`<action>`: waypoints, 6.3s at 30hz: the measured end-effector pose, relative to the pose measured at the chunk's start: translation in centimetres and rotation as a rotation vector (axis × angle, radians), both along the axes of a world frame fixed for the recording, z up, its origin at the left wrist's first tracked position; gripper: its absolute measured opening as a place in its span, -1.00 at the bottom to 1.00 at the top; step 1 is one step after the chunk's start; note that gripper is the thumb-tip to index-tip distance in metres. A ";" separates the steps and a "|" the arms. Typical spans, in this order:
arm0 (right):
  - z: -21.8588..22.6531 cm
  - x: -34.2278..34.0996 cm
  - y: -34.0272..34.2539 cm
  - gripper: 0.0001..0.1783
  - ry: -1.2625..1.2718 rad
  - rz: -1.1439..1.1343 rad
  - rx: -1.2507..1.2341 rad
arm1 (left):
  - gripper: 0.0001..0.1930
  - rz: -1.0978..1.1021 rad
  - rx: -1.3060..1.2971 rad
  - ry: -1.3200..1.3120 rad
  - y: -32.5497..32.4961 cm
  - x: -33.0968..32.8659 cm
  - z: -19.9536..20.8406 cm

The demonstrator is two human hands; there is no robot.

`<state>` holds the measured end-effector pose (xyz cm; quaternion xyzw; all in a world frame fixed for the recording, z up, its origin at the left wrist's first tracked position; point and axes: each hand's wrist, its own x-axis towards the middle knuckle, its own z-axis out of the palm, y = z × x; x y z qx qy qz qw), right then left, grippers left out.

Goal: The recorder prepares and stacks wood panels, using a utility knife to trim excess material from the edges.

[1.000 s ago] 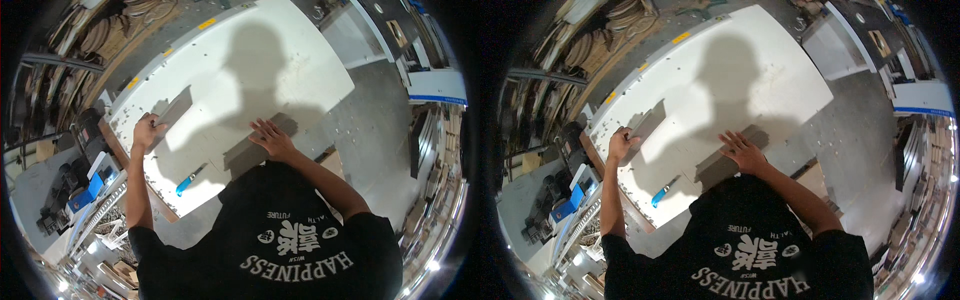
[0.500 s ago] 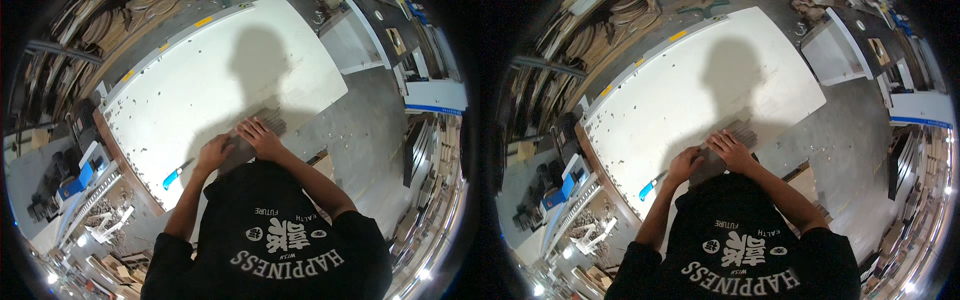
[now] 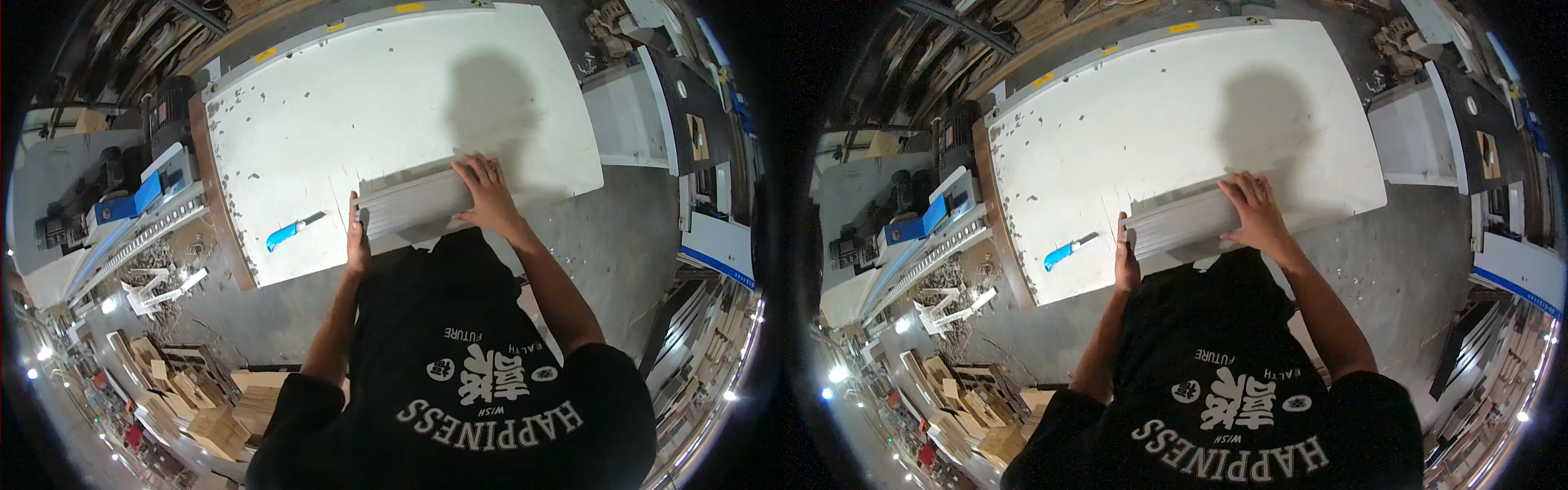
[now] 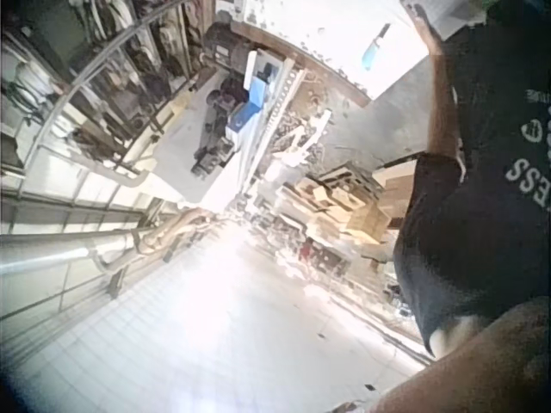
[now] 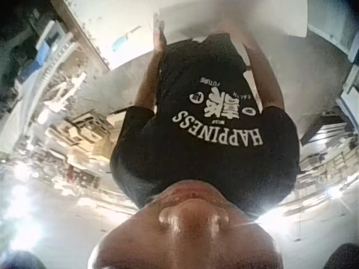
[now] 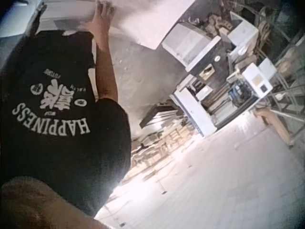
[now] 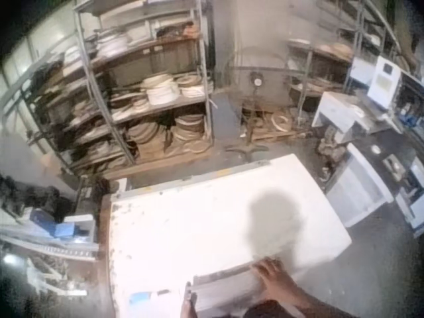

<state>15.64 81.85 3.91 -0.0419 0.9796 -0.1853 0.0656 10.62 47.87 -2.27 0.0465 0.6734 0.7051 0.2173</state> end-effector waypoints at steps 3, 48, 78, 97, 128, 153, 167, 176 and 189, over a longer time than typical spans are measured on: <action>-1.0 1.6 2.7 0.52 0.052 -0.092 0.015 | -0.06 0.155 0.263 -0.083 1.5 2.2 -1.2; -12.7 4.9 7.0 0.49 0.046 0.074 -0.694 | 0.13 -0.504 -1.134 0.764 13.6 0.6 6.4; 15.5 -10.7 -4.1 -0.06 0.138 1.242 -0.282 | 0.04 0.533 -0.519 0.223 9.3 14.8 -0.5; 14.6 -5.6 -10.1 -0.15 0.169 1.321 -0.148 | 0.06 0.907 -0.576 0.327 12.7 16.2 -0.6; -3.4 -6.9 -3.5 0.38 -0.984 0.787 -0.734 | -0.73 1.056 -0.317 0.099 19.4 16.3 0.6; -8.0 -9.2 -3.1 0.39 -0.375 1.195 -0.608 | -0.21 1.035 -0.344 -0.010 18.2 19.1 -7.8; 21.5 -8.9 -7.9 0.65 0.007 1.432 -0.301 | -0.27 0.995 -0.312 0.047 15.5 17.0 -0.9; 14.8 -7.0 -10.0 0.04 0.165 1.517 0.053 | -0.23 1.041 -0.190 0.096 14.5 17.3 -2.7; 14.9 -6.5 -11.0 -0.34 0.181 1.554 -0.091 | -0.30 0.623 -1.501 0.529 -14.8 1.5 -2.9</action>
